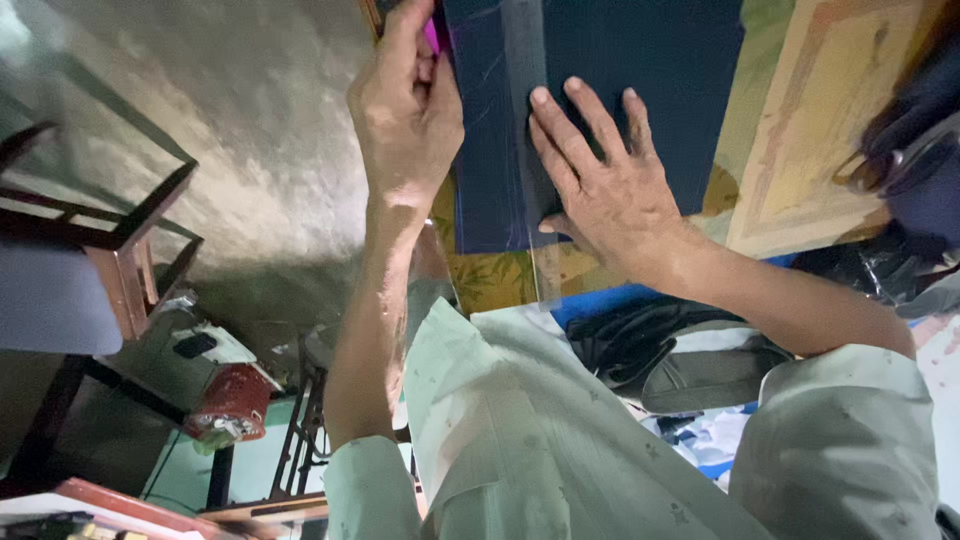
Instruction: The person uses a metal ruler and a pink marking tool to draw straight lines on a piece of dark blue fabric laid out on a wooden table. They repeatedly reposition the ruler and mark along its edge to create a pattern of intersecting lines.
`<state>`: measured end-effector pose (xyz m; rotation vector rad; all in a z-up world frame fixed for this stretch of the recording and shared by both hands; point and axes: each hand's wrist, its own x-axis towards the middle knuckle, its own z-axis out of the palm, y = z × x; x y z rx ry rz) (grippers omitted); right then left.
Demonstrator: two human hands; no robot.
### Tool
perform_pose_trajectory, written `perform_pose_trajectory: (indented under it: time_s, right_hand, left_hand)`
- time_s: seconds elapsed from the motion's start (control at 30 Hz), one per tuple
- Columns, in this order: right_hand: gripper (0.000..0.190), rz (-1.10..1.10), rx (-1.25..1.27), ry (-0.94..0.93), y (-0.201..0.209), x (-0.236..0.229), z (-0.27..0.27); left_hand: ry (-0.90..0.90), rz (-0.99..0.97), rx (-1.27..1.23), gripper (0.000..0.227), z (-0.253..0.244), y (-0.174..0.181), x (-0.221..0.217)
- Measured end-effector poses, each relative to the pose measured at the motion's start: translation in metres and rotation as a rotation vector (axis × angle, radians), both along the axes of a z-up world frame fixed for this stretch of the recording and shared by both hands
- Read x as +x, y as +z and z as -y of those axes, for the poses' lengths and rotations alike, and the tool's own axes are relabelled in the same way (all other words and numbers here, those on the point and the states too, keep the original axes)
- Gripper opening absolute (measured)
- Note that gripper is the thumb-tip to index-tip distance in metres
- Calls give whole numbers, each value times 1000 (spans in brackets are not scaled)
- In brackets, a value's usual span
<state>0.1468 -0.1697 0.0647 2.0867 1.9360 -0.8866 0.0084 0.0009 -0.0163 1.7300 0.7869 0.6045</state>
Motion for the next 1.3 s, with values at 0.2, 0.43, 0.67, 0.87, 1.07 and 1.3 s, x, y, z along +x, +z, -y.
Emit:
perform_pose_trajectory:
  time_s: [0.2,0.43,0.67,0.87,1.07,1.3]
  right_hand:
    - [112,6,26,9,-4,-3,5]
    - [112,28,28,33,-7,-4,11]
    - [117,-26,27,-12,-7,-3,13]
    - [119,13,62,-17,-1,17,16]
    - [114,-26,38,-117,6,47,23]
    - [108,-42,6,-102,5,63,18]
  left_hand:
    - [-104,-109,-119,40,21,11,-34]
    - [-181,-275,-123,16,113,37,-95]
    - [-107,-246,-210,27,148,55,-117]
    - [119,-202,-385,28,139,62,-141]
    - [351,-87,-626,43,134,56,-162]
    - [410,-13,-837,30,133,52,-156]
